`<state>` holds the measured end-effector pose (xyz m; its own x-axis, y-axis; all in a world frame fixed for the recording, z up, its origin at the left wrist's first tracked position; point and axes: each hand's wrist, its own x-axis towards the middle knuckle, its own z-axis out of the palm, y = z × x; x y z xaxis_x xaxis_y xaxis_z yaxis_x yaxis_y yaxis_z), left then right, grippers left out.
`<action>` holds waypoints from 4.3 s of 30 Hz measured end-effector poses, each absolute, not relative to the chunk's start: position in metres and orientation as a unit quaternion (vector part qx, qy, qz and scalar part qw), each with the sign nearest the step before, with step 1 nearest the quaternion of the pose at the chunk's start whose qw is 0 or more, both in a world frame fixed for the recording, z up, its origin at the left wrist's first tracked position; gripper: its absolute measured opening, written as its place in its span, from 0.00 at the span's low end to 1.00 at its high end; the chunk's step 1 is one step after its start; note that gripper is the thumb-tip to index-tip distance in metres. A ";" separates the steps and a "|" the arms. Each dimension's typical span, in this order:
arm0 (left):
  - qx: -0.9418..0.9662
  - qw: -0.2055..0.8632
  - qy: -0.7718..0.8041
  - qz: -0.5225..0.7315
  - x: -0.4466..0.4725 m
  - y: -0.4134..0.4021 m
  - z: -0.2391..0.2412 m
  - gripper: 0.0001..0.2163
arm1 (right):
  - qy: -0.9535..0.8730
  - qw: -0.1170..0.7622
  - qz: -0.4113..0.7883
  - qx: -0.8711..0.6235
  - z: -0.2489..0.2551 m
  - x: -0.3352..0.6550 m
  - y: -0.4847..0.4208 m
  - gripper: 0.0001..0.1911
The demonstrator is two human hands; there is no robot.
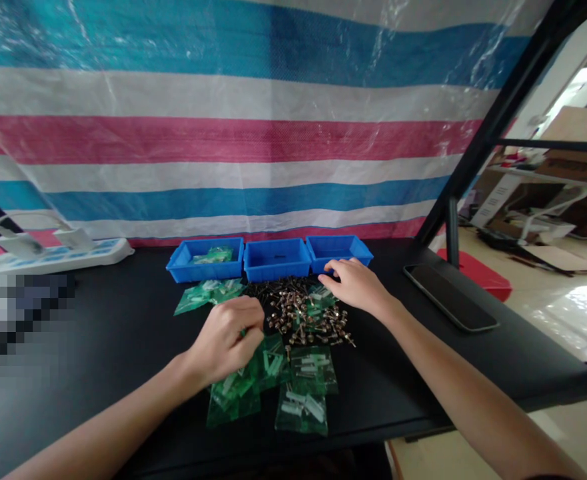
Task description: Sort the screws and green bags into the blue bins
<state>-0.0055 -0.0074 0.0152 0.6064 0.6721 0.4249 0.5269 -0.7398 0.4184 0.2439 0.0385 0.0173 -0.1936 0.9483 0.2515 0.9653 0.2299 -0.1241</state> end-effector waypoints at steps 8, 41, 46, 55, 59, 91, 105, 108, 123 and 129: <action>0.860 0.158 0.306 0.375 -0.010 -0.012 0.019 0.10 | -0.779 0.098 -0.015 -0.620 0.011 0.243 0.039 0.17; 0.813 0.043 0.457 0.358 -0.028 0.012 0.030 0.06 | -0.976 0.044 -0.006 -0.212 0.032 0.187 -0.045 0.03; 0.777 0.026 0.493 0.391 -0.035 0.015 0.037 0.05 | -0.969 0.098 0.016 -0.227 0.032 0.186 -0.042 0.03; 0.794 0.356 0.349 0.347 -0.008 -0.009 0.016 0.14 | -0.751 0.421 0.343 -0.377 0.041 0.197 -0.023 0.03; 0.758 0.459 0.322 0.334 0.002 -0.016 0.013 0.12 | -0.683 0.454 0.424 -0.386 0.031 0.190 -0.020 0.05; 0.626 0.529 0.391 0.418 0.008 -0.006 0.006 0.11 | -0.691 0.463 0.371 -0.413 0.007 0.186 -0.010 0.09; 0.728 0.418 0.375 0.394 0.004 -0.007 0.004 0.21 | -0.714 0.464 0.367 -0.374 0.004 0.183 -0.011 0.12; 0.738 0.389 0.393 0.386 0.001 -0.005 0.004 0.19 | -0.721 0.463 0.374 -0.355 0.005 0.184 -0.010 0.13; 0.750 0.360 0.398 0.387 0.000 -0.005 0.014 0.16 | -0.770 0.428 0.266 -0.392 0.015 0.190 -0.008 0.07; 0.738 0.380 0.401 0.387 0.001 -0.005 0.016 0.16 | -0.759 0.434 0.319 -0.365 0.015 0.189 -0.009 0.06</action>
